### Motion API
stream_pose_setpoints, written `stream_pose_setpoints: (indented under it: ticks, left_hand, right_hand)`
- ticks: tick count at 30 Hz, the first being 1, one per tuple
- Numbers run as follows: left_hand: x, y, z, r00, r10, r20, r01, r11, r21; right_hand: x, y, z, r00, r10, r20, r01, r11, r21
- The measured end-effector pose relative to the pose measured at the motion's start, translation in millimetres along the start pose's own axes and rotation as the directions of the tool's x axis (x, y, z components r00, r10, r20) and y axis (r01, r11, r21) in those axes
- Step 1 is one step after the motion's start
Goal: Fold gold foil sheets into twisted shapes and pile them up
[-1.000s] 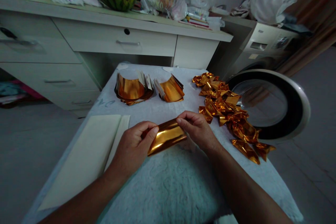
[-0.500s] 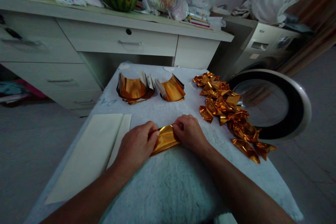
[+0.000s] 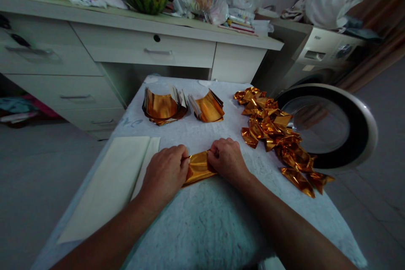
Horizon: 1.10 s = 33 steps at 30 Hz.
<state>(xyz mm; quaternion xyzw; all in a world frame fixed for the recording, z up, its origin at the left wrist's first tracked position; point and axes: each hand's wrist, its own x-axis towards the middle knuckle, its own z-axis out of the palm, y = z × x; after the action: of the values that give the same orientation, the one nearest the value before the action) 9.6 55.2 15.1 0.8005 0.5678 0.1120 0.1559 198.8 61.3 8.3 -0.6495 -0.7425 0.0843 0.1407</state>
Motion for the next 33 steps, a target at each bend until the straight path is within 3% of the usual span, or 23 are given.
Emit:
stream_pose_setpoints:
  ticks: [3, 7, 12, 15, 22, 30, 33]
  left_hand:
    - [0, -1, 0.5, 0.999, 0.018, -0.046, -0.017, 1.000, 0.016]
    - [1, -2, 0.8, 0.973, 0.135, -0.189, -0.125, 0.990, 0.062]
    - [-1, 3, -1.4, 0.924, 0.373, -0.084, -0.382, 0.914, -0.137]
    - [-5, 8, -0.2, 0.884, 0.466, -0.020, -0.462, 0.868, -0.180]
    - [-13, 17, 10.9, 0.897, 0.439, 0.054, -0.437, 0.898, -0.044]
    - [-22, 23, 19.3, 0.904, 0.427, -0.007, -0.422, 0.898, 0.126]
    - [-23, 23, 20.8, 0.899, 0.437, -0.030, -0.428, 0.890, 0.155]
  right_hand:
    - [0, 1, 0, 1.000, -0.001, 0.008, 0.001, 1.000, -0.001]
    - [1, 1, 0, 1.000, -0.006, 0.010, 0.007, 1.000, -0.012]
    - [0, 0, -1, 1.000, 0.007, 0.027, -0.007, 1.000, -0.024]
    - [0, -1, -2, 0.999, 0.010, 0.034, -0.010, 1.000, -0.020]
    - [0, -1, -2, 1.000, 0.002, 0.027, -0.001, 1.000, -0.012]
    - [0, 5, 0, 0.999, 0.024, -0.039, -0.021, 0.996, 0.091]
    - [-1, 6, -2, 0.996, -0.050, -0.073, 0.062, 0.982, 0.179]
